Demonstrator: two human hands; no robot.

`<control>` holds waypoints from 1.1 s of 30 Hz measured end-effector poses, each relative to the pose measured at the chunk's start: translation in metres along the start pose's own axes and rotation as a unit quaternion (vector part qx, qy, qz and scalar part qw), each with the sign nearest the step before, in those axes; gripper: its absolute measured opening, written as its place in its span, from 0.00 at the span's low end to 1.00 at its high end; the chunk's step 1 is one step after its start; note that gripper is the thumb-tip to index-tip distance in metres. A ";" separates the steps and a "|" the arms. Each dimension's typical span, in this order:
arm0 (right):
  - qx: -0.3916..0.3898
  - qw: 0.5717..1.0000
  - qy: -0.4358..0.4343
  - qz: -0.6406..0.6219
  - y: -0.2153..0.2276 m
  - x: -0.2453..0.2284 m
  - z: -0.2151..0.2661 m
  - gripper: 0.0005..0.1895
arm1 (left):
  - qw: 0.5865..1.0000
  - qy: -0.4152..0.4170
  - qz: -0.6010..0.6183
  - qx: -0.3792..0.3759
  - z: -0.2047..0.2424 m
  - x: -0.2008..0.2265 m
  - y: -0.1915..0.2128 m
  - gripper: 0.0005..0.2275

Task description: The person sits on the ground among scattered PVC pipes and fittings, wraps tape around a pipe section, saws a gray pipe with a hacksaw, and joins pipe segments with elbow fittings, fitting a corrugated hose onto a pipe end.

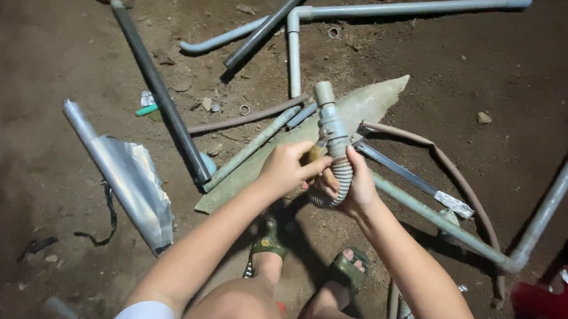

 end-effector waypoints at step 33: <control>0.009 0.915 0.185 0.359 -0.001 0.041 -0.021 0.26 | 0.893 0.365 0.261 0.028 0.007 -0.038 -0.005 0.18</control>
Point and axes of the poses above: each hand's wrist, its own z-axis away from the middle knuckle, its own y-axis out of the back of the hand, x = y × z, the point moved 2 cm from there along -z, towards the middle knuckle, and after that the axes turned 14 degrees about x, right-handed, at the moved point
